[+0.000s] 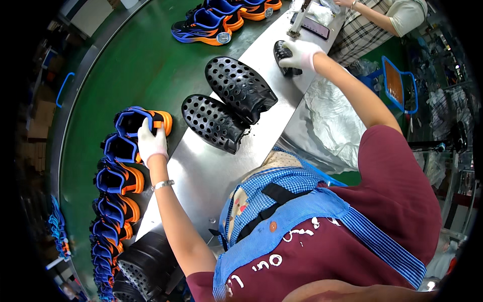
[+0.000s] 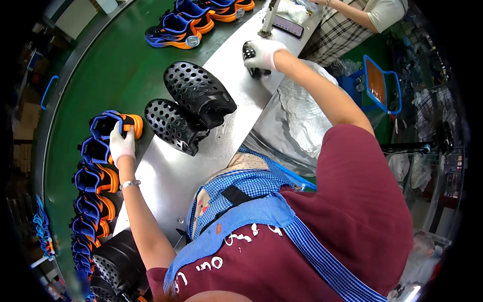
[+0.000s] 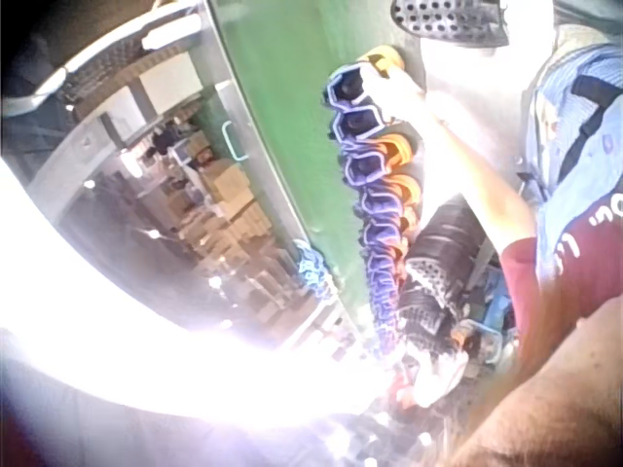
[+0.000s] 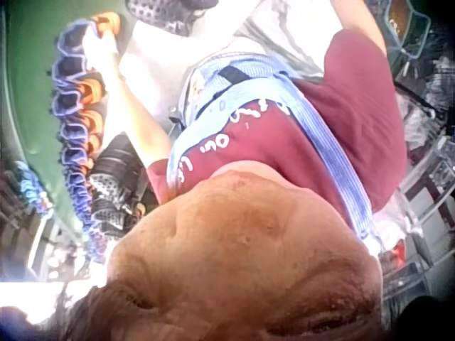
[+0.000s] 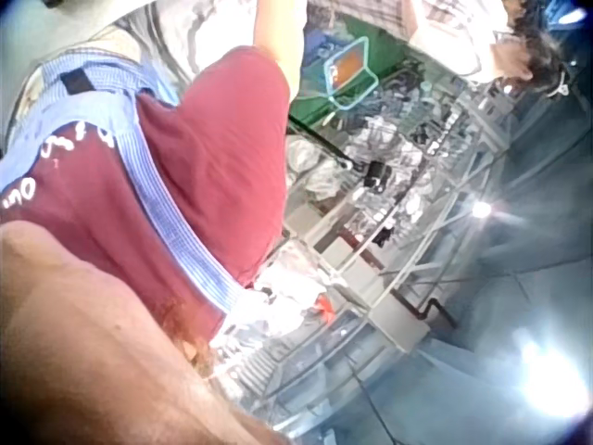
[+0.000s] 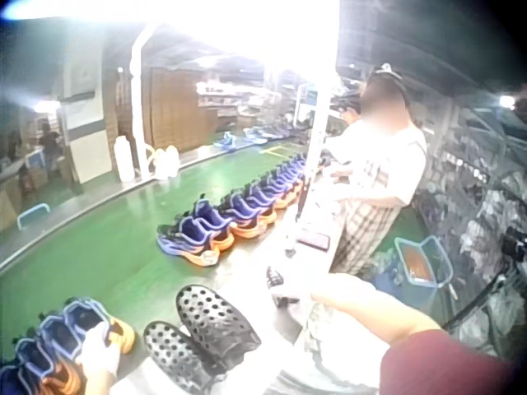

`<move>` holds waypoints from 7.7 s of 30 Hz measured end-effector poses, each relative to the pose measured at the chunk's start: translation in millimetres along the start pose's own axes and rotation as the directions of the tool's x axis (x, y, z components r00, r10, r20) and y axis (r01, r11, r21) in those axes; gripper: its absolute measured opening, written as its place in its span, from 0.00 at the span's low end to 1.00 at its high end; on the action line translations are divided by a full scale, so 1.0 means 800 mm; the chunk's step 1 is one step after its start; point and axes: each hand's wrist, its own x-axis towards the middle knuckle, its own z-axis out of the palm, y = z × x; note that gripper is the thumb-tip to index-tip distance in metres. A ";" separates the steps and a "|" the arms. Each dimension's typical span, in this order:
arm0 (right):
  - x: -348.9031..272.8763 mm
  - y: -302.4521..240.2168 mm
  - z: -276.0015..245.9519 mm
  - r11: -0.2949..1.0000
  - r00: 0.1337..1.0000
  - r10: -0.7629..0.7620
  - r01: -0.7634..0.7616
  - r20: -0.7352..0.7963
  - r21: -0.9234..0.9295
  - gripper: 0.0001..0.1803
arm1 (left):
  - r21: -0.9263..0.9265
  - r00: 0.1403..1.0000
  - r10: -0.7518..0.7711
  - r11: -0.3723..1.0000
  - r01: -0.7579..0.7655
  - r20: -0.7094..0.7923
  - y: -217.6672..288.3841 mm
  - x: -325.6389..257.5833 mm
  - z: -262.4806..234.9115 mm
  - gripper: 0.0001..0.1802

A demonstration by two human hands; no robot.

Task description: The person inserts black insoles into blue and orange shoes on a factory assembly line. They pick up shoes from a conveyor belt, place the insoles inside, and then move the shoes along the line. The person also handles stacks of insoles and places them into a large white bag.

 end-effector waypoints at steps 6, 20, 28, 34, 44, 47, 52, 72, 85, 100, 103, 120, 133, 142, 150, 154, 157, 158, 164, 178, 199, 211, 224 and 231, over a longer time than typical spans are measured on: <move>-0.005 0.056 0.081 0.988 0.990 0.072 -0.054 -0.120 0.144 0.30 | -0.134 0.989 0.068 0.987 -0.085 -0.129 0.012 -0.069 0.003 0.30; -0.023 0.102 0.126 0.934 0.832 0.057 0.151 -0.551 0.323 0.27 | 0.028 0.976 0.196 0.981 -0.194 -0.093 -0.045 -0.166 0.048 0.20; -0.135 0.228 0.291 0.861 0.909 0.387 -0.296 -0.154 0.414 0.20 | 0.177 0.954 0.289 0.946 -0.272 -0.079 -0.066 -0.171 0.054 0.20; -0.215 0.207 0.437 0.457 0.657 0.200 -0.719 0.727 0.524 0.23 | 0.253 0.970 0.245 0.938 -0.237 -0.001 -0.045 -0.171 0.039 0.20; -0.223 0.318 0.397 0.649 0.541 0.714 -0.749 -0.445 0.131 0.26 | -0.188 0.892 0.304 0.949 -0.253 0.335 0.049 -0.251 -0.010 0.13; -0.220 0.377 0.415 0.424 0.446 0.890 -0.886 0.092 0.189 0.29 | -0.306 0.763 0.364 0.925 -0.226 0.534 0.137 -0.233 -0.008 0.13; -0.217 0.257 0.388 0.813 0.879 0.474 -0.460 0.053 0.357 0.22 | -0.463 0.577 0.635 0.771 -0.436 0.514 0.229 -0.198 0.045 0.20; -0.260 0.288 0.433 0.842 0.797 0.254 -0.461 0.548 0.280 0.23 | -0.435 0.064 0.894 0.277 -0.857 0.443 0.331 -0.170 0.180 0.04; -0.418 0.372 0.448 0.407 0.431 0.759 -0.899 0.488 0.162 0.25 | -0.594 0.066 0.892 0.352 -0.724 0.448 0.358 -0.176 0.124 0.08; -0.141 0.364 0.509 0.258 0.608 0.703 -0.701 0.369 0.665 0.33 | -0.286 0.460 0.812 0.565 -0.774 0.360 0.381 -0.150 0.167 0.20; -0.111 0.343 0.507 0.268 0.557 0.777 -0.713 0.292 0.648 0.45 | -0.290 0.488 0.797 0.591 -0.753 0.356 0.394 -0.146 0.180 0.21; 0.022 0.392 0.548 0.434 0.584 0.583 -0.811 0.565 0.392 0.41 | -0.293 0.339 0.847 0.474 -0.830 0.410 0.382 -0.128 0.198 0.20; 0.035 0.397 0.505 0.609 0.749 0.512 -0.662 0.421 0.436 0.36 | -0.312 0.320 0.865 0.449 -0.837 0.386 0.383 -0.124 0.201 0.16; 0.060 0.382 0.522 0.737 0.828 0.476 -0.559 0.297 0.379 0.33 | -0.248 0.237 0.808 0.421 -0.872 0.539 0.425 -0.131 0.195 0.21; 0.041 0.391 0.542 0.686 0.838 0.471 -0.544 0.274 0.484 0.32 | -0.588 0.124 0.819 0.499 -0.637 0.561 0.525 -0.136 0.250 0.32; 0.005 0.366 0.479 0.553 0.759 0.527 -0.648 0.383 0.524 0.34 | -0.549 0.168 0.757 0.589 -0.594 0.631 0.533 -0.172 0.338 0.21; -0.045 0.340 0.473 0.646 0.794 0.604 -0.443 -0.062 0.621 0.29 | -0.458 0.121 0.695 0.585 -0.669 0.709 0.528 -0.193 0.399 0.23; -0.061 0.330 0.473 0.666 0.793 0.592 -0.378 -0.146 0.643 0.27 | -0.466 0.113 0.697 0.581 -0.668 0.708 0.529 -0.195 0.416 0.23; -0.114 0.263 0.437 0.576 0.747 0.646 -0.341 -0.158 0.743 0.25 | -0.530 0.120 0.770 0.534 -0.659 0.626 0.533 -0.203 0.496 0.38; -0.146 0.366 0.501 -0.019 0.431 0.806 -0.667 0.407 0.745 0.42 | -0.427 0.187 0.641 0.672 -0.605 0.745 0.493 -0.184 0.546 0.36; -0.151 0.344 0.396 0.096 0.619 0.747 -0.462 0.243 0.882 0.17 | -0.424 0.177 0.561 0.764 -0.486 0.808 0.513 -0.148 0.512 0.45; -0.153 0.415 0.210 0.002 0.753 0.629 -0.252 0.195 0.968 0.20 | -0.541 0.412 0.855 0.519 -0.662 0.316 0.614 -0.134 0.376 0.40; -0.185 0.194 0.218 -0.362 0.830 -0.111 -0.547 0.547 0.755 0.22 | -0.297 -0.092 0.360 0.869 0.396 0.929 0.464 -0.109 0.194 0.45; -0.192 0.187 0.192 -0.244 0.979 0.136 -0.114 0.150 0.963 0.34 | -0.421 -0.124 0.651 0.612 0.670 0.749 0.435 -0.127 0.207 0.47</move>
